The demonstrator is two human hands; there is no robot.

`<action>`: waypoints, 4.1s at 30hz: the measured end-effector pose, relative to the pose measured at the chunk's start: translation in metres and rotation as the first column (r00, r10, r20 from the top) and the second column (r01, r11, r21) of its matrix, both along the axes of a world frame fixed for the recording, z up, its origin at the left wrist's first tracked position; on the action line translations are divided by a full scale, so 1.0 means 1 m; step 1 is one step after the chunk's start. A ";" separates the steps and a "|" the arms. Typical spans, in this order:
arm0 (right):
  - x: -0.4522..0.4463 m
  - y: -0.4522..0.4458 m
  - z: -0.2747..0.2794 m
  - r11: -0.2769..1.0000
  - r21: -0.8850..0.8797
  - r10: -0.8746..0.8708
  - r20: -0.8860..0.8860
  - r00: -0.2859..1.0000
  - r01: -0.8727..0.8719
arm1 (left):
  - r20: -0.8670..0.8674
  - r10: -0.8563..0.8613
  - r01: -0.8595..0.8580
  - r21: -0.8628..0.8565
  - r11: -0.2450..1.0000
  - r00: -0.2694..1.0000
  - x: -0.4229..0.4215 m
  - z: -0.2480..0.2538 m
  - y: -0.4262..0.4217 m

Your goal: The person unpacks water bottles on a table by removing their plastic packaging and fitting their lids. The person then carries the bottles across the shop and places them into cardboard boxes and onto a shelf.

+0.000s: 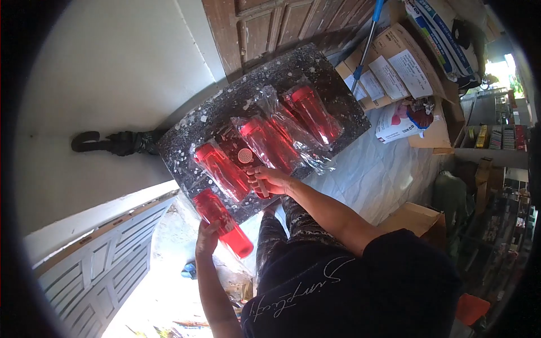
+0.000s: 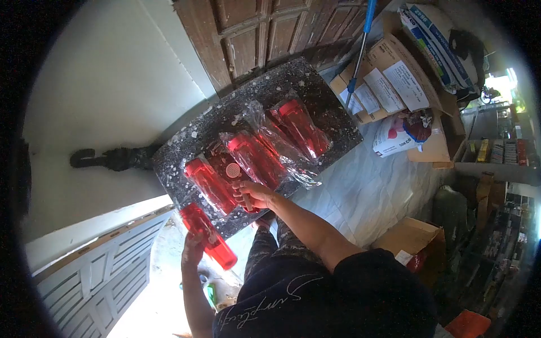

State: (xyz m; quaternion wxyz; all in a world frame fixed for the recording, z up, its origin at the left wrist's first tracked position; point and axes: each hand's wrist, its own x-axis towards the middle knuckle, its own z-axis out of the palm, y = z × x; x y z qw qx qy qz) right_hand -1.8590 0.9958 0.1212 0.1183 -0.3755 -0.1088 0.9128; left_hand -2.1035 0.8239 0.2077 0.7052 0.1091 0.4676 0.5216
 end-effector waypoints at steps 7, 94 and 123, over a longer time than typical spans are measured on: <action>0.025 -0.026 -0.021 0.917 0.337 0.066 0.403 0.913 -0.215 | -0.536 0.223 -0.148 0.179 0.973 0.814 -0.029 -0.030 0.006; 0.403 -0.230 0.264 0.433 0.845 -0.602 0.012 0.799 0.313 | 0.408 -0.372 0.278 0.272 0.921 0.834 0.466 0.112 -0.041; 0.383 -0.233 0.293 -0.100 0.867 -0.814 0.210 0.541 -0.488 | -0.459 0.015 0.334 0.669 0.664 0.888 0.484 0.145 -0.056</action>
